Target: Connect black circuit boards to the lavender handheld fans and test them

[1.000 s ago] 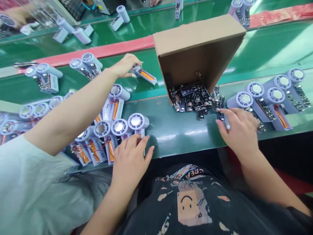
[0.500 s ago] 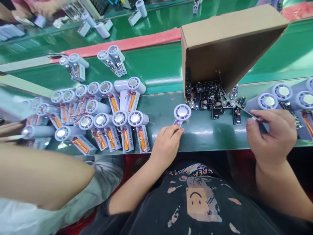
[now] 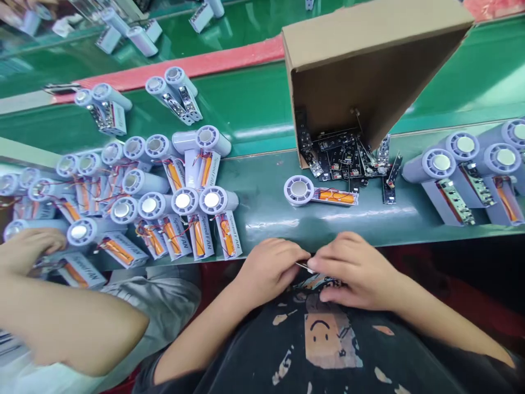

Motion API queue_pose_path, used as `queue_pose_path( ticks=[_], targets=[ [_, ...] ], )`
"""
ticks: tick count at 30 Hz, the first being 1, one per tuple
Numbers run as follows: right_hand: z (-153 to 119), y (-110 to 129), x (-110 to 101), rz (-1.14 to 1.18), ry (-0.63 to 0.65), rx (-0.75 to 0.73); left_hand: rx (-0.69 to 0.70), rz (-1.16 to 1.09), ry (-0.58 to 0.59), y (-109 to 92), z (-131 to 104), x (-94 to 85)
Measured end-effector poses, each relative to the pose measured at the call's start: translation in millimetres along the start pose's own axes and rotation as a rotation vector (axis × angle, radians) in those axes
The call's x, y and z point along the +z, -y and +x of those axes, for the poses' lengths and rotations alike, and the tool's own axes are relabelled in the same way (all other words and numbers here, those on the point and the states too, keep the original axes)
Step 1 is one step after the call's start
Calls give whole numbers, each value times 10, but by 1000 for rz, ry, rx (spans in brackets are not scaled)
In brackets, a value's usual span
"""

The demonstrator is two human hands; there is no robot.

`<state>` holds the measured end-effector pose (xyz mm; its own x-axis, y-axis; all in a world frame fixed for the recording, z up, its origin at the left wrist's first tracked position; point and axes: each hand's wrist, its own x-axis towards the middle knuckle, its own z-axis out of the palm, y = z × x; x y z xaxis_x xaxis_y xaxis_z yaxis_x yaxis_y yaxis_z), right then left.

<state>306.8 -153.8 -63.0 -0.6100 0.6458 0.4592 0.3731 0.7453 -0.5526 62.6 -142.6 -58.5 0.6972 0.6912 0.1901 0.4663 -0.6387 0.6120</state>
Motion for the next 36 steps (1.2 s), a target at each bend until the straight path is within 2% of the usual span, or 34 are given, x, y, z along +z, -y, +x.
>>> queue_pose_path(
  ticks=[2,3,5,7,9,11,15,17,20,24,28,32,34,36],
  targets=[
    [24,-198,-87,-94,-114,134,-88,-62,-67,11,-42,29],
    [39,-295,-135,-223,-180,259,-118,-102,-105,10,-48,40],
    [80,-424,-193,-469,-95,435,-167,-178,-160,-5,-30,68],
    [120,-418,-164,-595,46,505,-254,-221,-190,-17,20,108],
    [138,-297,-64,-610,107,520,-359,-238,-214,-3,85,158],
    [130,-136,49,-548,100,521,-426,-228,-241,45,151,203],
    [112,3,152,-301,32,477,-427,-198,-273,170,264,238],
    [140,-53,155,-234,-1,435,-432,-233,-262,202,309,230],
    [218,-187,167,-237,23,382,-500,-326,-225,210,354,213],
    [336,-267,194,-337,47,394,-616,-456,-196,241,372,203],
    [444,-275,155,-403,121,423,-657,-619,-221,336,357,195],
    [471,-361,83,-195,128,477,-673,-808,-260,388,337,185],
    [439,-402,54,-85,123,454,-673,-864,-285,383,331,189],
    [400,-413,31,-101,146,404,-661,-891,-303,364,332,201]
  ],
)
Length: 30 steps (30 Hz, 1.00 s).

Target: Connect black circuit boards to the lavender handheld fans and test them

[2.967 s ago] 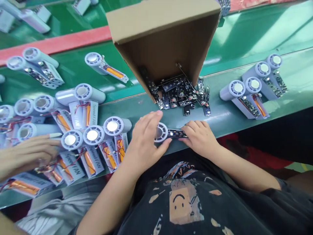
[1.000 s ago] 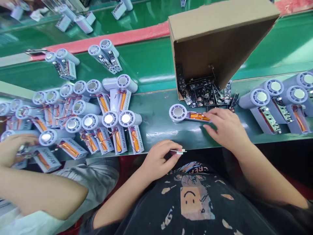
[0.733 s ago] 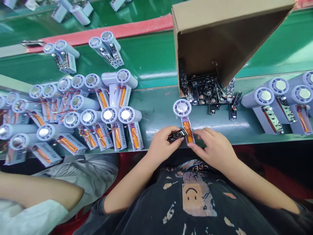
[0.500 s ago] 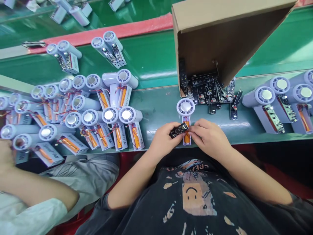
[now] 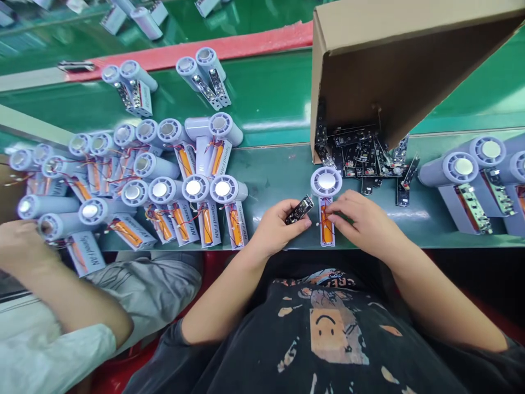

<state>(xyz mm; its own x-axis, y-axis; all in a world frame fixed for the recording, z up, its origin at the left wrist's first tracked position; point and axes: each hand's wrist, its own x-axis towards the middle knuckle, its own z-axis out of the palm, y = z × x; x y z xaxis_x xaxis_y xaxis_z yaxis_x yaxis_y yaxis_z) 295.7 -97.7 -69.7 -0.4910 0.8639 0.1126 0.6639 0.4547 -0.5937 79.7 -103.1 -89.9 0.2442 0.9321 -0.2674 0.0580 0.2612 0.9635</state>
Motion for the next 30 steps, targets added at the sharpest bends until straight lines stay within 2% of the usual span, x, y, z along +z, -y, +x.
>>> queue_pose_path(
  ticks=[3,7,11,14,17,20,24,27,30],
  targets=[
    [-38,5,-28,-124,28,-77,49,28,12,-12,-6,45],
    [-21,5,-80,-237,110,-179,225,250,58,-72,23,101],
    [14,-65,-107,-248,121,-219,351,383,84,-98,80,139],
    [26,-126,-90,-32,96,-238,321,323,-22,-61,108,148],
    [4,-160,-44,252,38,-170,224,194,-100,-32,85,134],
    [-50,-146,34,560,-26,-9,235,205,-22,-52,12,124],
    [-122,-74,155,1068,53,158,357,385,84,-114,-66,159],
    [-145,-25,216,1231,91,239,379,436,107,-138,-61,156],
    [-147,8,244,1324,59,350,290,368,130,-152,-52,63]
  ],
)
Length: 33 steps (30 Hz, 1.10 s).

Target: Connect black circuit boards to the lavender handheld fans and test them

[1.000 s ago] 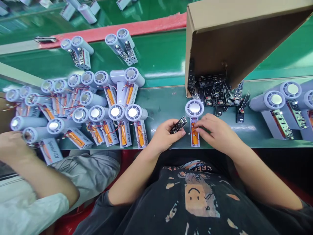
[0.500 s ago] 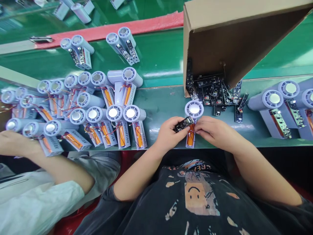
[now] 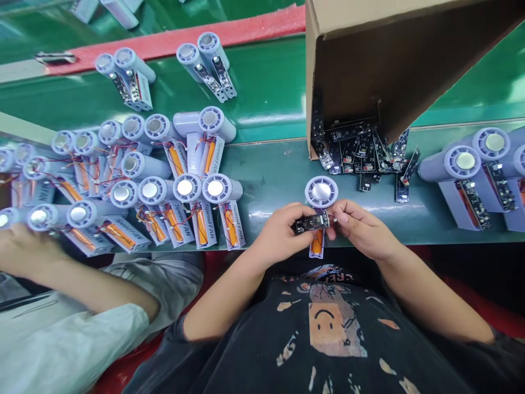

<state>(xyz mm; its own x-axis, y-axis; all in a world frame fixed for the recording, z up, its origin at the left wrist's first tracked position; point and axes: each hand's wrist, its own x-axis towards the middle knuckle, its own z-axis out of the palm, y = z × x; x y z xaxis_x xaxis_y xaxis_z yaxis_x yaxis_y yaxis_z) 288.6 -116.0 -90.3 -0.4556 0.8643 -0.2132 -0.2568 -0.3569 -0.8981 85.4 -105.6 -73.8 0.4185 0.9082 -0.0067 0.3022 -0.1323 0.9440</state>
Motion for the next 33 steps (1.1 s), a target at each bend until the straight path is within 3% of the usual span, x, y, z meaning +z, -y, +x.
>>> queue_pose_path(
  ticks=[2,4,10,14,18,21,23,25,28,31,33],
  targets=[
    [-1,-3,22,58,-57,47,-71,-70,36,6,-40,-74],
    [-3,-2,46,96,-88,82,-83,1,81,-17,-107,-110],
    [-15,-16,134,109,-147,63,-3,790,160,-232,-283,80],
    [-16,-53,141,99,-181,41,-42,921,164,-344,-220,165],
    [-68,-95,83,-2,-317,-48,-106,747,169,-319,-87,99],
    [-181,-76,82,-388,-482,-356,-174,406,139,-217,-14,23],
    [-264,-39,126,-751,-442,-582,-257,175,123,-139,11,-2],
    [-317,-6,192,-1059,-306,-709,-321,0,122,-77,19,0],
    [-309,-1,275,-1336,-226,-764,-342,-190,117,-27,10,31],
    [-236,-24,290,-1410,-275,-767,-356,-304,112,-17,-4,52],
    [-189,-26,271,-1440,-322,-692,-372,-319,102,-20,-8,53]
  ],
)
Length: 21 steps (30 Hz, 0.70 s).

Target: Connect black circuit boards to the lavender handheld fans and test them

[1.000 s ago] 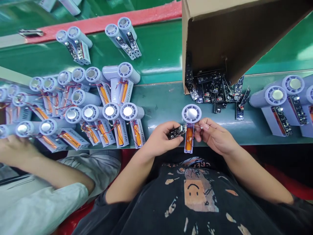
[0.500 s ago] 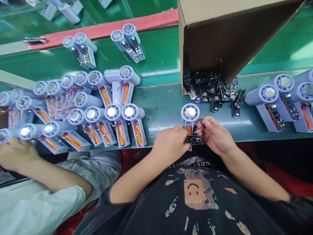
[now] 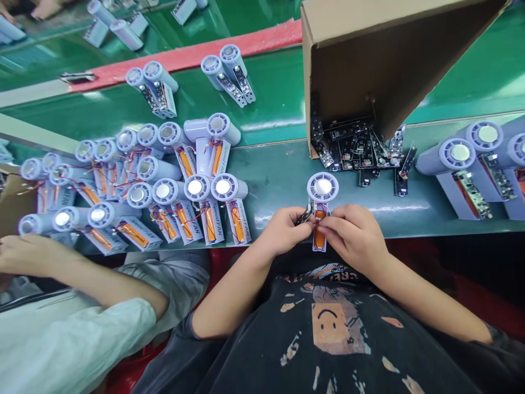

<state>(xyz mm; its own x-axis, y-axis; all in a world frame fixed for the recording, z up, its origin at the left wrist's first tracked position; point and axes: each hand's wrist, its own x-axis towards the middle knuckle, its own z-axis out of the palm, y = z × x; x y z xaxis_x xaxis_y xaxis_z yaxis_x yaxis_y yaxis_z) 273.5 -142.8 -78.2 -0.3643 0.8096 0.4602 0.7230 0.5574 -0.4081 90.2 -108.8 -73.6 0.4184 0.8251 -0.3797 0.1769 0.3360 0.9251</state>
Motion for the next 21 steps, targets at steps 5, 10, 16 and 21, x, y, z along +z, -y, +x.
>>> queue_pose_path(
  ticks=[5,10,16,21],
  targets=[
    [51,-45,-29,-101,139,133,-68,-23,-33,-12,11,-28],
    [62,-44,-100,-6,223,24,-78,-46,-9,6,20,-74],
    [79,-179,-176,40,383,52,-123,71,-32,38,-16,-146],
    [96,-243,-62,550,163,389,-76,182,-6,7,-48,-154]
  ],
)
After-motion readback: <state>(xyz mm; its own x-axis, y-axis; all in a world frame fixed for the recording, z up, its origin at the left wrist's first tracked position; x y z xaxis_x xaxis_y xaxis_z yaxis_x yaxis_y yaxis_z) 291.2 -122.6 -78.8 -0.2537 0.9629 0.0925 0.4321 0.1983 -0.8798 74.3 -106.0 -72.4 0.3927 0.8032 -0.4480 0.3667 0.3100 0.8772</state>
